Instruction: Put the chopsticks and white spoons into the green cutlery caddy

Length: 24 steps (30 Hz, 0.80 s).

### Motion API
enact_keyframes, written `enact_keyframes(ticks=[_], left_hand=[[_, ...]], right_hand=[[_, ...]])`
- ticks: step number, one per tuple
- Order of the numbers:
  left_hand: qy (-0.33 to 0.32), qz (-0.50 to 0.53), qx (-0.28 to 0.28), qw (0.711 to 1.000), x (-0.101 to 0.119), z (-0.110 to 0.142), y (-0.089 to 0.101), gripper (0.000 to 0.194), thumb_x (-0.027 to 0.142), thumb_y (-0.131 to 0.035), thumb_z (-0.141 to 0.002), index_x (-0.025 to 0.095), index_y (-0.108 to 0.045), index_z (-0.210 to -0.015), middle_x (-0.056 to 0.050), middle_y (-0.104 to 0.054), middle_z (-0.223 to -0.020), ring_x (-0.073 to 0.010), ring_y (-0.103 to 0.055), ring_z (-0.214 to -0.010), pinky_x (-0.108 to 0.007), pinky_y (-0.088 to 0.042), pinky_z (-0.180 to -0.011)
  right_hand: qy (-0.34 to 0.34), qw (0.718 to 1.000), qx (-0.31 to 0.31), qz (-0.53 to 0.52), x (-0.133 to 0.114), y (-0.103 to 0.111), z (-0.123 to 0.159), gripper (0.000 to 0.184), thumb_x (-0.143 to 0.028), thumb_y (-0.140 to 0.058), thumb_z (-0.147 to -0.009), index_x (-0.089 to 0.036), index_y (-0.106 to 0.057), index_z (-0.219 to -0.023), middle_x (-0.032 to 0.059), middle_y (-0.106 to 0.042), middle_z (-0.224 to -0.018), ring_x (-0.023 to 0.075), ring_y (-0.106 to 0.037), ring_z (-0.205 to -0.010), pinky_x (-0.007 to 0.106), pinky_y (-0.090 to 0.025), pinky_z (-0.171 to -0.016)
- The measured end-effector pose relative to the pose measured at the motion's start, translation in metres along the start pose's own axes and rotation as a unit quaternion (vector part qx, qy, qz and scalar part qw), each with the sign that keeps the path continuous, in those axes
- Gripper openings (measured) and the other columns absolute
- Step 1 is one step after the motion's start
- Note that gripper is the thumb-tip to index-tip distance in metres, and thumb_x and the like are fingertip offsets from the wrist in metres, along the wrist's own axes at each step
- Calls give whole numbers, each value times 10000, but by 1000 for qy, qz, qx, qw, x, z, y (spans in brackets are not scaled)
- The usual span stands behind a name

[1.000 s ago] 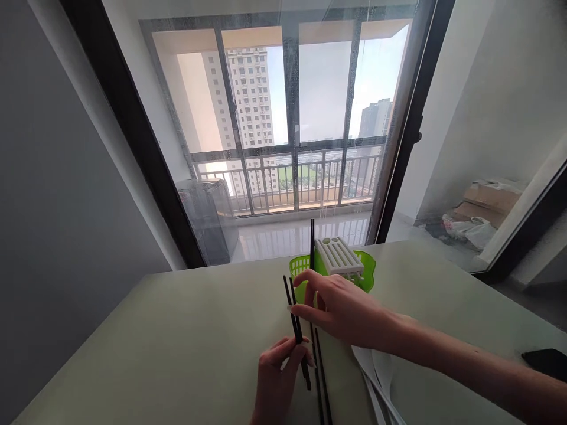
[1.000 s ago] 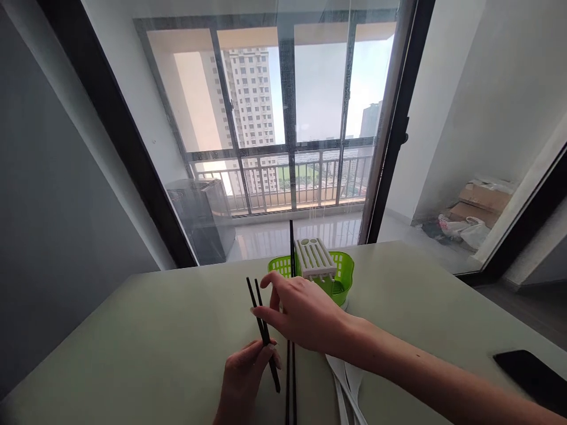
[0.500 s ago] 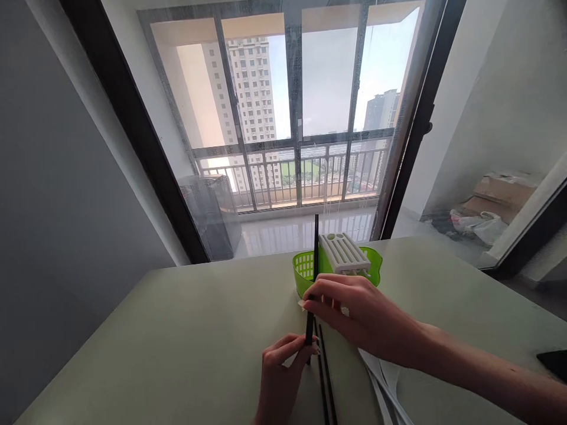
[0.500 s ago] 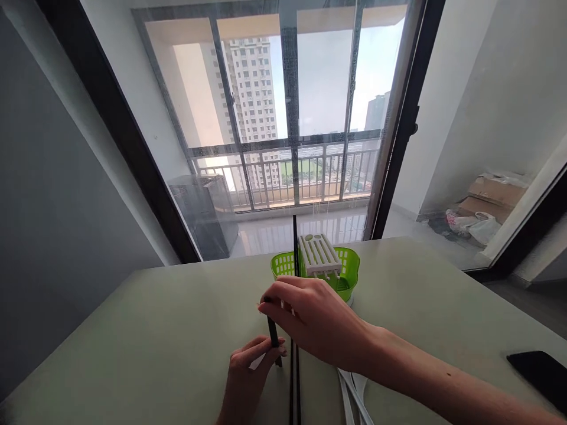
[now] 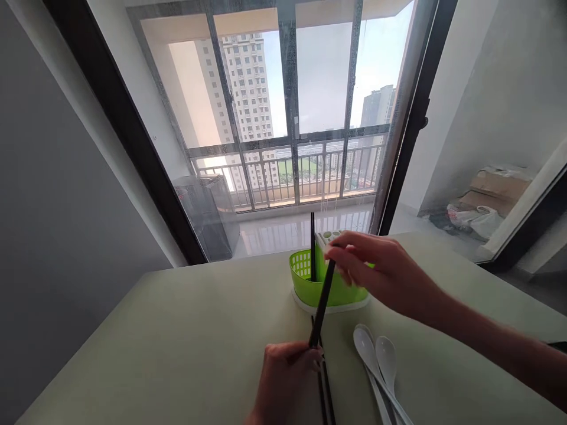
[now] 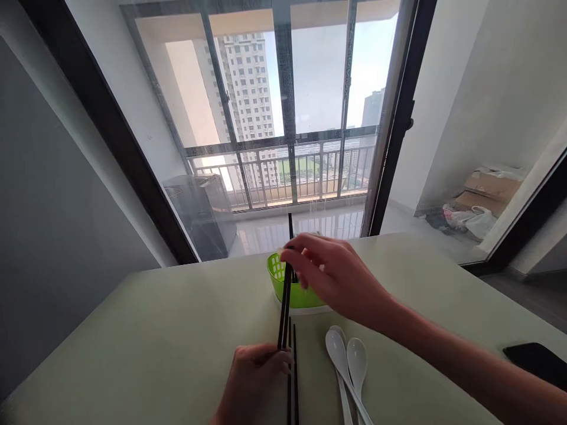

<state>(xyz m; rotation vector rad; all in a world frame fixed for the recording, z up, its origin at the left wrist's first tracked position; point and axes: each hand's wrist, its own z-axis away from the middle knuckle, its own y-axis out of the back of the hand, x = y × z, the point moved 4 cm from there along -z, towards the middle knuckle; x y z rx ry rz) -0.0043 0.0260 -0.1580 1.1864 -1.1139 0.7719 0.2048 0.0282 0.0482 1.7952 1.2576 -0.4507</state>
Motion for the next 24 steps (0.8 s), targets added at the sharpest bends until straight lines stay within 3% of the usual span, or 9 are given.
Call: enact_keyframes(ticks=[4, 6, 9, 17, 24], left_hand=[[6, 66, -15, 998, -2, -1, -2, 158, 290, -711, -818, 185, -810, -884, -15, -782, -732, -185, -720, -605, -268, -557, -622], [3, 62, -20, 998, -1, -2, -2, 166, 323, -702, -832, 183, -788, -860, -15, -766, -718, -169, -696, -578, -261, -542, -604], [1, 45, -28, 999, 0, -3, -3, 231, 373, -674, -871, 180, -765, -781, -5, -720, -644, -153, -657, -558, -251, -516, -596], [-5, 13, -34, 999, -3, -1, -5, 313, 386, -625, -919, 182, -723, -702, 5, -686, -580, -143, -620, -556, -237, -469, -587], [-17, -11, -39, 999, -5, -1, -7, 342, 401, -613, -934, 176, -725, -702, -2, -695, -590, -139, -615, -559, -230, -456, -585]], right_hand=[[1, 990, 135, -29, 4, 41, -38, 313, -516, -608, -1004, -225, -657, -898, -48, -580, -611, 101, -547, -490, 224, -445, -492], [12, 987, 160, -1, 9, 48, -54, 306, -505, -613, -998, -225, -656, -883, -50, -573, -622, 95, -537, -476, 225, -433, -485], [5, 989, 134, 54, 26, 38, -73, 286, -473, -594, -1004, -220, -656, -885, -45, -600, -625, 104, -572, -482, 234, -443, -509], [-48, 989, 3, 138, 79, -17, -96, 285, -406, -528, -1006, -200, -664, -863, -23, -683, -628, 142, -658, -515, 262, -460, -608], [-51, 983, -17, 173, 99, -28, -96, 285, -383, -526, -1004, -200, -672, -843, -25, -677, -598, 155, -671, -514, 270, -465, -646]])
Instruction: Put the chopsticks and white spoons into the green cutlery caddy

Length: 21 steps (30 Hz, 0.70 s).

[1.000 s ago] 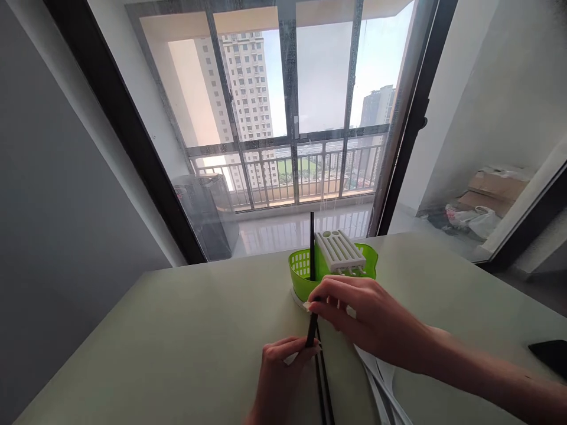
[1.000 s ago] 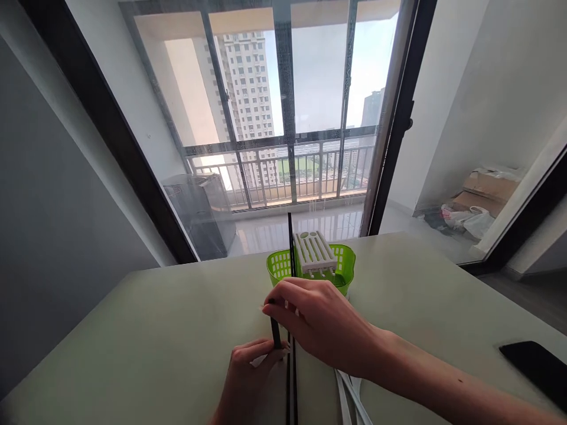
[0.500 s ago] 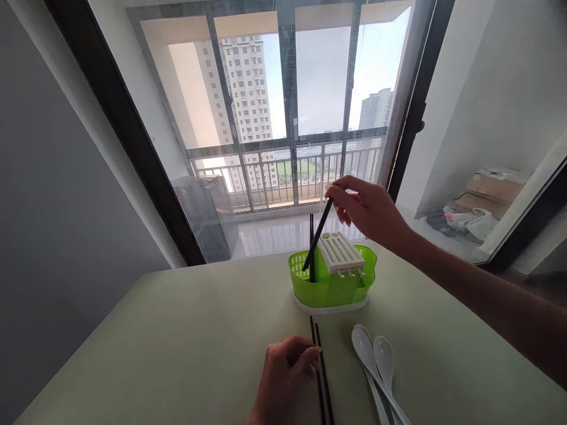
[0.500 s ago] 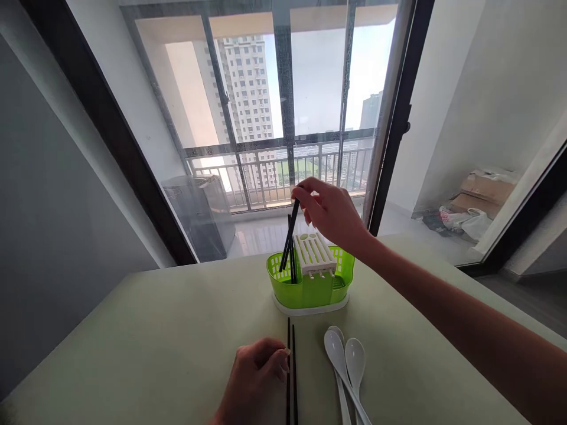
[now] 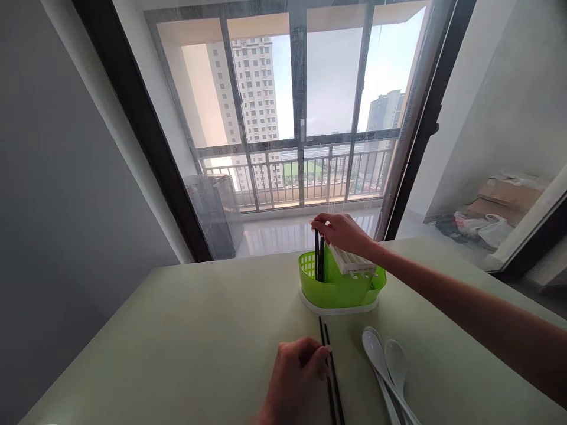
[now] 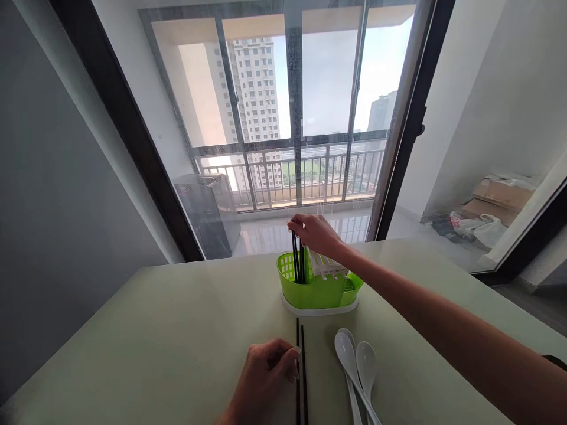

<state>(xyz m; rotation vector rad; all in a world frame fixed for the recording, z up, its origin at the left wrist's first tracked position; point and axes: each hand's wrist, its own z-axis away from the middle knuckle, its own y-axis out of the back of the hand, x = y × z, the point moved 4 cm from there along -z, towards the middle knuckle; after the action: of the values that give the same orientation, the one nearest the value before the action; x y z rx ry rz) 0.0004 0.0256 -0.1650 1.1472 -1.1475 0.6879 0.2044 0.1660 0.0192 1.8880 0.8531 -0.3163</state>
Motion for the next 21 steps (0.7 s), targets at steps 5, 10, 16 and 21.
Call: enact_keyframes(ticks=[5, 10, 16, 21], left_hand=[[-8, -6, 0, 1000, -4, 1, -2, 412, 454, -547, -983, 170, -732, -748, 0, -663, -574, -132, -587, -536, -225, -441, -562], [-41, -90, 15, 995, 3, 5, -2, 373, 409, -530, -1004, 198, -711, -755, -1, -672, -640, -136, -565, -585, -239, -421, -593], [-89, -227, 20, 970, 17, 7, -2, 183, 270, -756, -819, 220, -582, -787, -18, -693, -833, -205, -604, -809, -366, -487, -883], [-132, -327, 23, 936, 18, 7, -6, 315, 286, -831, -670, 226, -542, -781, -50, -667, -925, -277, -594, -935, -466, -486, -937]], right_hand=[[2, 999, 22, 24, 7, 1, 2, 245, -364, -529, -1013, -177, -686, -991, 31, -763, -792, 160, -675, -554, 286, -467, -656], [58, 984, 106, 132, -8, 11, 15, 327, -330, -529, -1020, -161, -574, -1296, 48, -772, -887, 189, -662, -620, 284, -411, -589], [114, 981, 107, 116, -57, 20, 46, 234, -291, -528, -1025, -198, -602, -1227, -13, -748, -802, 131, -622, -563, 250, -386, -577], [214, 969, 38, 118, -94, 20, 81, 203, -259, -505, -1042, -227, -675, -1149, -38, -736, -714, 110, -601, -524, 247, -344, -568]])
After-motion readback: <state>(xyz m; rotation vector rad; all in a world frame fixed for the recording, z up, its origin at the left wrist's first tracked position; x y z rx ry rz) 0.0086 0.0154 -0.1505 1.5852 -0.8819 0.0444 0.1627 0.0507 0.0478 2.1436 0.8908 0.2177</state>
